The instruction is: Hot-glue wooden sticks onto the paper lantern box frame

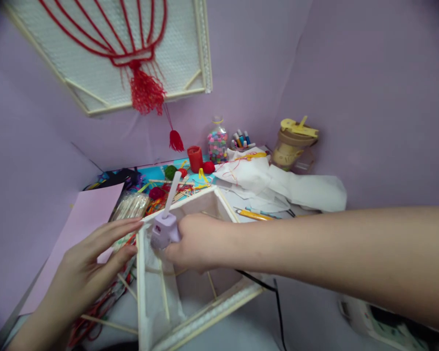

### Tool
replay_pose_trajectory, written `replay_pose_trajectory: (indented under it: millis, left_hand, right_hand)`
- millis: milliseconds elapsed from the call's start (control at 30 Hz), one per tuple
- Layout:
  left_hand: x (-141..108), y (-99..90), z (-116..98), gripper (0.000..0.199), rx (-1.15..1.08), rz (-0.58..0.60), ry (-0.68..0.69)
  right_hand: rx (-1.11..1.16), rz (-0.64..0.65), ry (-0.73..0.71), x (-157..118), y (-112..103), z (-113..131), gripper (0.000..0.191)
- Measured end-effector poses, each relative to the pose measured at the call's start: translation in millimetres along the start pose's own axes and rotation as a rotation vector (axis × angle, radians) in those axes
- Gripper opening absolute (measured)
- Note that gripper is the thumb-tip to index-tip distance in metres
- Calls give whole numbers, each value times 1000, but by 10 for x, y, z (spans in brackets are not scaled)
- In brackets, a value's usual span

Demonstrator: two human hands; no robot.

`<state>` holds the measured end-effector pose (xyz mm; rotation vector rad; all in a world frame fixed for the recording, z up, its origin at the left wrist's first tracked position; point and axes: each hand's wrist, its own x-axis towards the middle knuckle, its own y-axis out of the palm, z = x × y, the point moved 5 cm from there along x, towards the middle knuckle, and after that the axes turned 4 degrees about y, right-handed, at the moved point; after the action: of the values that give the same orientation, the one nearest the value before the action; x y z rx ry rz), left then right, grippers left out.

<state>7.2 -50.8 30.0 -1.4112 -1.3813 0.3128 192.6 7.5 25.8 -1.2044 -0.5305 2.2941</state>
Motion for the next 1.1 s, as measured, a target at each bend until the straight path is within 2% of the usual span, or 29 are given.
replay_pose_trajectory:
  millis: [733, 1100]
  left_hand:
    - [-12, 9, 4, 28, -26, 0, -3]
    - [-19, 21, 7, 28, -16, 3, -1]
  right_hand:
    - [-196, -89, -73, 54, 58, 14, 38]
    - [-184, -59, -66, 27, 59, 25, 34]
